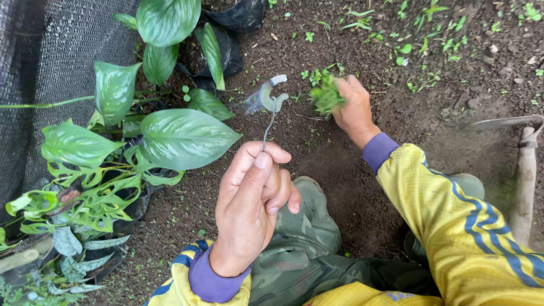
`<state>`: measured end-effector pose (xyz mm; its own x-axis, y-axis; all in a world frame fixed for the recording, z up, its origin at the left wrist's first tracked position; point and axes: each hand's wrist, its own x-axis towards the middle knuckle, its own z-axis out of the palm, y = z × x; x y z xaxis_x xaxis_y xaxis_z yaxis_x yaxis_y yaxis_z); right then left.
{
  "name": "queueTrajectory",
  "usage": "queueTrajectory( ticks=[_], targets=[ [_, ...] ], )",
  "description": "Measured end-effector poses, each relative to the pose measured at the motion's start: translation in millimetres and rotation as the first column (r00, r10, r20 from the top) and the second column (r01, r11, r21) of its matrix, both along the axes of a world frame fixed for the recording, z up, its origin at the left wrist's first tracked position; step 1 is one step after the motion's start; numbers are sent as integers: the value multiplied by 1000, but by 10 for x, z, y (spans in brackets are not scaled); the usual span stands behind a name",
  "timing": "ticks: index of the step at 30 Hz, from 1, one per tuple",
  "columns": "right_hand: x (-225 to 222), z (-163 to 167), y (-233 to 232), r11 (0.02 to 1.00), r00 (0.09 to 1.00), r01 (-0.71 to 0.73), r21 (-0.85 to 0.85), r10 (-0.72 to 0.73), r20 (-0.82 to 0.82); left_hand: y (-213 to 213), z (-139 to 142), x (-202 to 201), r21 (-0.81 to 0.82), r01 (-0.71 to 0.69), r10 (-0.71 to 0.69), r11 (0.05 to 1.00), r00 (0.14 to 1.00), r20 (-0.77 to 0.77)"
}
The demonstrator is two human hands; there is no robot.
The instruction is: The person kneels on bare soil beside rows of potted plants, holding a small seedling in one hand while using a hoe to break up the soil and pull out weeds. The person then places the seedling into the loosened ground and presses soil around it by hand.
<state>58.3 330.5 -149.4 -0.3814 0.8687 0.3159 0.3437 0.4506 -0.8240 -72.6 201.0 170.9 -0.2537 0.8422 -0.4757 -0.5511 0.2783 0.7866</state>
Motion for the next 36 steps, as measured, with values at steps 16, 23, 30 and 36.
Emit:
queueTrajectory(
  ticks=[16,23,30,36],
  targets=[
    [-107,65,186,995,991,97,-20,-98,-90,-4,78,82,30,-23,24,999,1000,-7],
    [-256,152,149,997,997,-56,48,54,51,20,73,123,23,-5,5,1000,1000,-6],
    [-321,149,187,987,990,36,-158,-57,-131,-61,134,74,34,-29,30,999,999,-27],
    [-444,221,178,987,990,-132,87,127,57,-20,104,90,26,-10,10,1000,1000,-14]
  ],
)
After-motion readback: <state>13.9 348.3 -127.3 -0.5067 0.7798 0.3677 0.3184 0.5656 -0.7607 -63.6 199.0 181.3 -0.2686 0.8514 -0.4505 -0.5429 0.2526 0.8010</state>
